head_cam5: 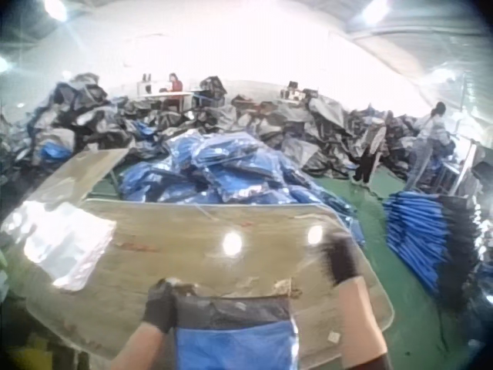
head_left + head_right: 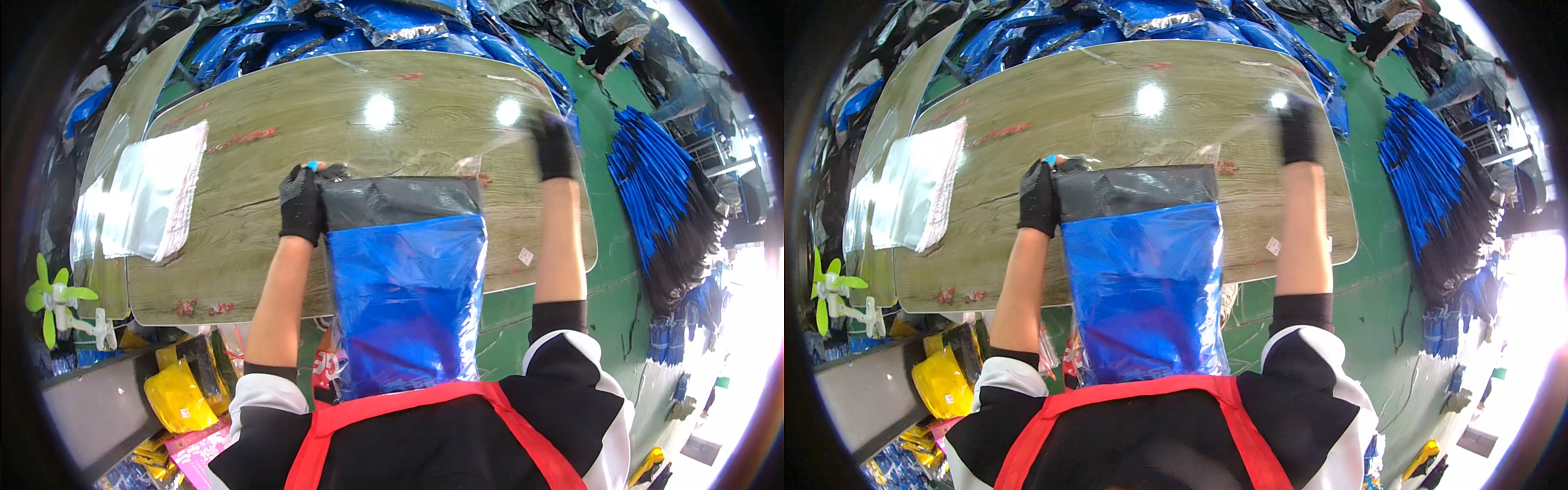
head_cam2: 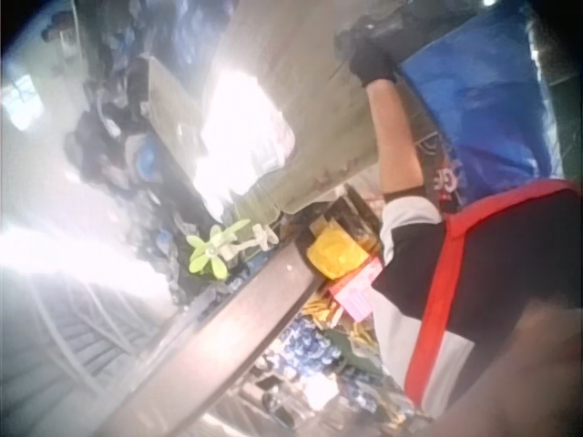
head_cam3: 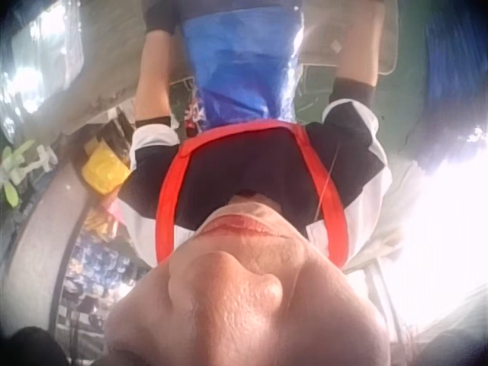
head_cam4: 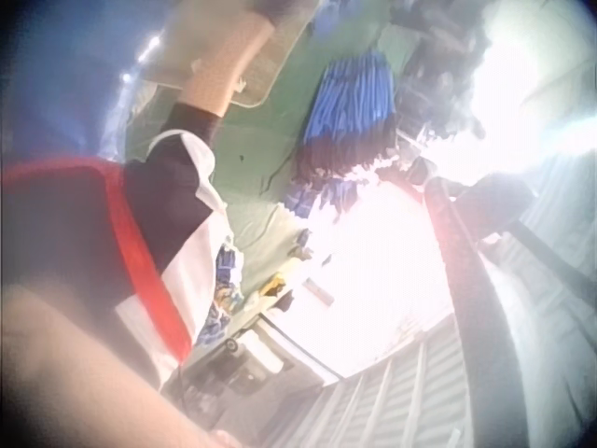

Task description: The person places a blue item into a clear plastic bag, seals the bag, and sets it aside. They repeat this process with multiple blue items, handling each one individually and placing the sealed bags on the table.

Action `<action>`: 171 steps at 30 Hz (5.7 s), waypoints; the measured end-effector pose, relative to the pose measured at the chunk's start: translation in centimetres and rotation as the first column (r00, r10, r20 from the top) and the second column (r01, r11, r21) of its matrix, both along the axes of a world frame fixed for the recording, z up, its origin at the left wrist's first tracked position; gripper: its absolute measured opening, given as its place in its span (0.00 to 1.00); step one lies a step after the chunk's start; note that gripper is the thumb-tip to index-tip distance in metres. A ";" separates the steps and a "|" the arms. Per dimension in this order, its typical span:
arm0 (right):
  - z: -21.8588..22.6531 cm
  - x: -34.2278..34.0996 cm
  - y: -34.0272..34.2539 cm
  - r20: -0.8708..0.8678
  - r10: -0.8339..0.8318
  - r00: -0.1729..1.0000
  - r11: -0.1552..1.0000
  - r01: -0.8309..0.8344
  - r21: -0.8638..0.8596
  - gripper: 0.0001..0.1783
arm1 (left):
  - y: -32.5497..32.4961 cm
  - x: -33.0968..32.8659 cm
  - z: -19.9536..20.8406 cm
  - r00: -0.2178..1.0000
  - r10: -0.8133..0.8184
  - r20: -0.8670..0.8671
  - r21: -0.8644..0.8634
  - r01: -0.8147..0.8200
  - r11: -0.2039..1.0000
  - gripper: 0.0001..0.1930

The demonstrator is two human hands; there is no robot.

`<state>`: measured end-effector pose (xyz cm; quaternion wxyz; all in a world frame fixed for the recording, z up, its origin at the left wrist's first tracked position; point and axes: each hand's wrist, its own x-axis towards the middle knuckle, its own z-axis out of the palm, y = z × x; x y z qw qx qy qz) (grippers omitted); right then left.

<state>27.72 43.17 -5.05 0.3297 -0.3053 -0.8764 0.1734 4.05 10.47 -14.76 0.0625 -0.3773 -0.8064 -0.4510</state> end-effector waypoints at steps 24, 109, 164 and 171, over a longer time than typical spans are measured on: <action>-10.8 -2.4 -4.1 -0.471 0.240 0.849 0.287 -0.526 -0.801 0.15 | 9.2 10.4 5.7 0.734 -0.673 -0.089 -0.409 0.589 0.697 0.16; -6.2 -3.1 -13.3 0.365 0.459 0.810 0.869 -0.496 0.006 0.11 | 3.3 10.3 4.5 0.790 -0.602 -0.114 -0.382 0.524 0.761 0.20; -8.9 8.9 -17.1 0.097 -0.029 0.995 0.759 0.085 -0.646 0.45 | -6.5 9.9 -3.0 0.748 -0.213 0.629 0.046 0.238 0.970 0.38; -11.9 14.1 -19.9 -0.246 -0.255 0.935 0.327 -0.156 -0.932 0.26 | -2.7 3.5 1.5 0.257 -0.426 0.867 0.373 0.231 0.899 0.27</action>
